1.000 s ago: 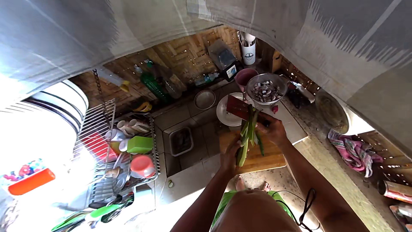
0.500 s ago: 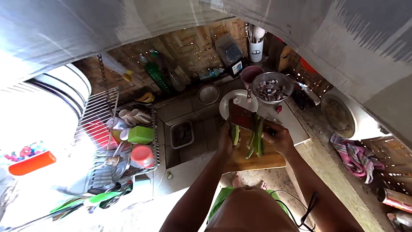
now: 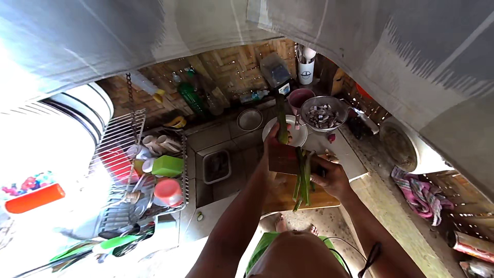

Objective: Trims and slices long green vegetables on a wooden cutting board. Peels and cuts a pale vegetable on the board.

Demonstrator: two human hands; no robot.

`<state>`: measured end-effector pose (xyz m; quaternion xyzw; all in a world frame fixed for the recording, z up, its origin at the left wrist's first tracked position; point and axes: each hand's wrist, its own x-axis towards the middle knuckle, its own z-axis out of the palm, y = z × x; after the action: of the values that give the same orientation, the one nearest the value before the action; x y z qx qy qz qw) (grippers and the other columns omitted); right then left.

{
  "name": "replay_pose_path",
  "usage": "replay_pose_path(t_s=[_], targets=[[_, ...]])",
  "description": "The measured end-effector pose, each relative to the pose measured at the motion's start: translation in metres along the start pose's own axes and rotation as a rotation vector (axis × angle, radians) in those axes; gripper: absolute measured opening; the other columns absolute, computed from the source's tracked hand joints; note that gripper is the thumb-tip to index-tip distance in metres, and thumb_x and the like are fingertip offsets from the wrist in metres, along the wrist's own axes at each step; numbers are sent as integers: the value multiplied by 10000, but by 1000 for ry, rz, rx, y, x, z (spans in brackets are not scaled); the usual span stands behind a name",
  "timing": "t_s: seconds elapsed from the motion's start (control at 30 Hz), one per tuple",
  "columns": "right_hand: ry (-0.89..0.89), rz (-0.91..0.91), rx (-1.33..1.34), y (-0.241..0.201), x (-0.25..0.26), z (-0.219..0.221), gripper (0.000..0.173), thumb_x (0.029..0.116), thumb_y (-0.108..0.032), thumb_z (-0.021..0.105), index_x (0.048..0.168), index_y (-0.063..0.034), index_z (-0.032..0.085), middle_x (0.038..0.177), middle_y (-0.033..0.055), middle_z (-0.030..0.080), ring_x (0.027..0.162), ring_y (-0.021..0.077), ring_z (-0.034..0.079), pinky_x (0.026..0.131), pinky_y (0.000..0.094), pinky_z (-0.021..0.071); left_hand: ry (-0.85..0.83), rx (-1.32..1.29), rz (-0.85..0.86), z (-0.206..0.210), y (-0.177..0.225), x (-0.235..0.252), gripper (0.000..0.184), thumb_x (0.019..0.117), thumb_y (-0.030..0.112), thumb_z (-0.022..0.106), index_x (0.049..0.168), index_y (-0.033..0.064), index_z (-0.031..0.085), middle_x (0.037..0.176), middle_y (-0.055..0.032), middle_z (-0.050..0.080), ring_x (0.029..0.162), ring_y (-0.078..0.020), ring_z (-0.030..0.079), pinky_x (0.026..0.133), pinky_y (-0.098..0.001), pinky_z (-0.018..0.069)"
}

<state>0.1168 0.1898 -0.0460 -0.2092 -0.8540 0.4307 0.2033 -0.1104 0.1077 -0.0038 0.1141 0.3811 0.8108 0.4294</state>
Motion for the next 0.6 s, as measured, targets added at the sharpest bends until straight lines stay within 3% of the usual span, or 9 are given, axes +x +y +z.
replay_pose_path(t_s=[0.1, 0.37, 0.6], targets=[[36, -35, 28, 0, -2, 3, 799, 815, -778, 638, 1362, -199, 685, 1110, 46, 764, 983, 170, 724, 873, 482, 594, 108, -17, 10, 21, 2, -3, 355, 1117, 343, 300, 1171, 112, 563, 912, -56, 687, 573, -104, 611, 505, -231, 535], [59, -31, -44, -7, -2, -1, 815, 810, -788, 617, 1354, -186, 693, 1134, 85, 760, 1013, 235, 723, 882, 523, 576, 262, -9, -60, 30, 1, 6, 443, 1116, 434, 257, 1046, 114, 555, 780, -51, 637, 492, -121, 547, 431, -252, 470], [86, -51, -73, -7, -1, -2, 831, 816, -809, 587, 1345, -178, 699, 1118, 88, 763, 990, 248, 729, 857, 530, 582, 175, 10, -80, 17, -5, 14, 534, 1102, 499, 204, 998, 121, 566, 728, -35, 639, 484, -118, 555, 440, -254, 482]])
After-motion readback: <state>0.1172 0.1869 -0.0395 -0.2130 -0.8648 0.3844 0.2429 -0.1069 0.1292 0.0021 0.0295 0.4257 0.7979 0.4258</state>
